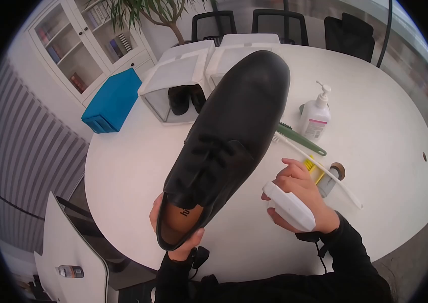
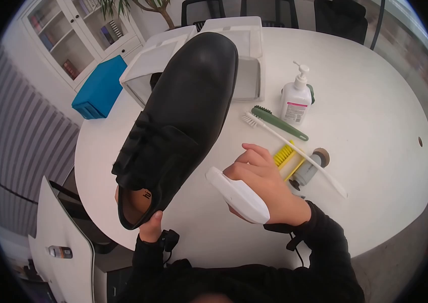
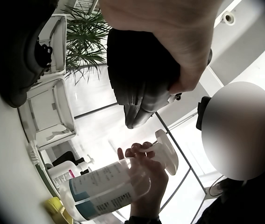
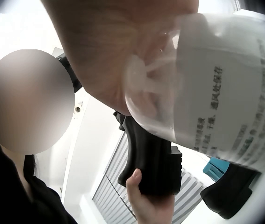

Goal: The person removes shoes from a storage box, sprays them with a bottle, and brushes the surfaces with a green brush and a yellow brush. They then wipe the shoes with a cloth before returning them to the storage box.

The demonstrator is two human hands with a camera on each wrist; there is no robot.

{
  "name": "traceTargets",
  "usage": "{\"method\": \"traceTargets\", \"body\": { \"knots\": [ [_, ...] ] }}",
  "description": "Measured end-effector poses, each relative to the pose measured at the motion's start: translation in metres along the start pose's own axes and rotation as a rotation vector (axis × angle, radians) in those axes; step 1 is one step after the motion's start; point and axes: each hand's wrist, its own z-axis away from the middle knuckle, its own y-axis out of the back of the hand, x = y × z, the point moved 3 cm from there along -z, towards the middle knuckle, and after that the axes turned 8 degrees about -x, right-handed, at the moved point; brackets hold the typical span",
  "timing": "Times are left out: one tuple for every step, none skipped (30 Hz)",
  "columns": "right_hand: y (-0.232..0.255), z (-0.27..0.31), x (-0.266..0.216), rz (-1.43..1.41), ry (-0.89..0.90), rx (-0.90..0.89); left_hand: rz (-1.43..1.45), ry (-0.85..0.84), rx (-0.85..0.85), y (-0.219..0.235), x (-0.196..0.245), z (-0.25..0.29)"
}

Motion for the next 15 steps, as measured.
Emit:
{"method": "traceTargets", "body": {
  "knots": [
    [0.001,-0.002,-0.001,-0.022,-0.01,-0.002,-0.01,-0.004,-0.003,0.001,-0.001,0.001],
    [0.002,-0.005,-0.005,-0.044,-0.021,-0.005,-0.017,0.003,-0.01,0.002,-0.003,0.002],
    [0.002,-0.008,-0.007,-0.066,-0.033,-0.007,-0.025,0.009,-0.017,0.004,-0.006,0.003],
    [0.0,-0.008,-0.008,-0.086,-0.011,-0.037,-0.03,0.023,-0.028,0.006,-0.008,0.005],
    [-0.003,-0.008,-0.008,-0.106,0.011,-0.067,-0.038,0.018,-0.028,0.007,-0.009,0.006],
    [-0.007,-0.008,-0.008,-0.126,0.033,-0.096,-0.046,0.012,-0.028,0.006,-0.009,0.007],
    [-0.011,-0.008,-0.01,-0.135,0.022,-0.082,-0.055,-0.014,-0.017,0.003,-0.003,0.003],
    [-0.013,-0.009,-0.01,-0.16,0.022,-0.052,-0.056,-0.026,-0.009,0.001,0.001,0.001],
    [-0.014,-0.011,-0.011,-0.185,0.021,-0.022,-0.056,-0.039,-0.001,-0.002,0.005,-0.002],
    [-0.015,-0.011,-0.012,-0.209,0.02,0.008,-0.047,-0.039,0.005,-0.003,0.01,-0.004],
    [-0.016,-0.008,-0.01,-0.133,0.008,-0.003,-0.038,-0.04,0.011,-0.004,0.012,-0.005],
    [-0.018,-0.002,-0.006,-0.057,-0.003,-0.015,-0.057,-0.051,0.005,-0.005,0.013,-0.006],
    [-0.019,0.0,-0.005,0.019,-0.013,-0.026,-0.076,-0.063,0.0,-0.006,0.015,-0.007],
    [-0.019,0.001,-0.007,0.015,-0.017,-0.008,-0.096,-0.076,-0.006,-0.006,0.015,-0.008],
    [-0.018,0.0,-0.011,0.011,-0.023,0.011,-0.095,-0.069,-0.007,-0.005,0.015,-0.007]
  ]
}}
